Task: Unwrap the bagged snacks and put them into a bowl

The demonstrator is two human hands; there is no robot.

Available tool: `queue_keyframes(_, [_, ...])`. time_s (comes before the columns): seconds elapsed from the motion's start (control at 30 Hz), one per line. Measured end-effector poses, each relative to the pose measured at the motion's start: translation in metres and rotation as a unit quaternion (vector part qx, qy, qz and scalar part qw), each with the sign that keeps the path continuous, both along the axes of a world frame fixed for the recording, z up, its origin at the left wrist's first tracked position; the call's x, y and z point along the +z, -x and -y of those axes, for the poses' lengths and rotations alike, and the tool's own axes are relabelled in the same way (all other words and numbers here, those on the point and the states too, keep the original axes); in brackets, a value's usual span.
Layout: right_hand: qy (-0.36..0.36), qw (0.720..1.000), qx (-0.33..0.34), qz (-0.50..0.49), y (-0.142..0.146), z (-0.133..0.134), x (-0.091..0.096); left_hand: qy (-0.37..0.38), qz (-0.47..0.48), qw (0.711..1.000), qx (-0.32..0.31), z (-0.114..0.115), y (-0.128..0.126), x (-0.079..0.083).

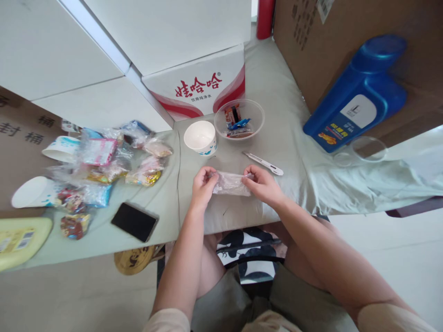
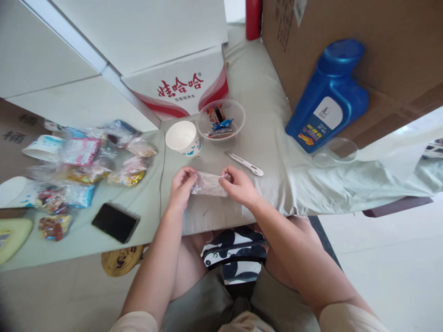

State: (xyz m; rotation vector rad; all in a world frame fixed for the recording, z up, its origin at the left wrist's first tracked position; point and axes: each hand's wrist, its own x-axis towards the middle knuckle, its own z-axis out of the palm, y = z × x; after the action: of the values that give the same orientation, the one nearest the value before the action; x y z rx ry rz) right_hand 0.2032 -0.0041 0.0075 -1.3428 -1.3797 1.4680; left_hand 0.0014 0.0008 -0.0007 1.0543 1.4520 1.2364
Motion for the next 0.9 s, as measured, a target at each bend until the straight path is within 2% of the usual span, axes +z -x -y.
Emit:
queue_keyframes(0.33, [-0.006, 1.000, 0.013, 0.012, -0.001, 0.001, 0.004, 0.011, -0.070, 0.996, -0.047, 0.000, 0.000, -0.001])
queue_keyframes(0.43, [-0.010, 1.000, 0.016, 0.016, 0.000, 0.002, 0.003, -0.015, -0.098, 0.994, -0.049, 0.000, 0.001, -0.001])
queue_keyframes(0.57, [-0.018, 0.999, 0.020, 0.027, 0.000, 0.002, 0.002, -0.059, -0.138, 0.988, -0.022, 0.000, 0.002, -0.002])
queue_keyframes(0.7, [-0.020, 0.999, 0.026, 0.034, 0.000, 0.002, 0.001, -0.026, -0.149, 0.987, -0.047, -0.001, 0.003, -0.006])
queue_keyframes(0.9, [-0.031, 0.998, 0.036, 0.047, 0.000, 0.001, 0.003, -0.064, -0.255, 0.963, -0.062, -0.003, 0.007, -0.013])
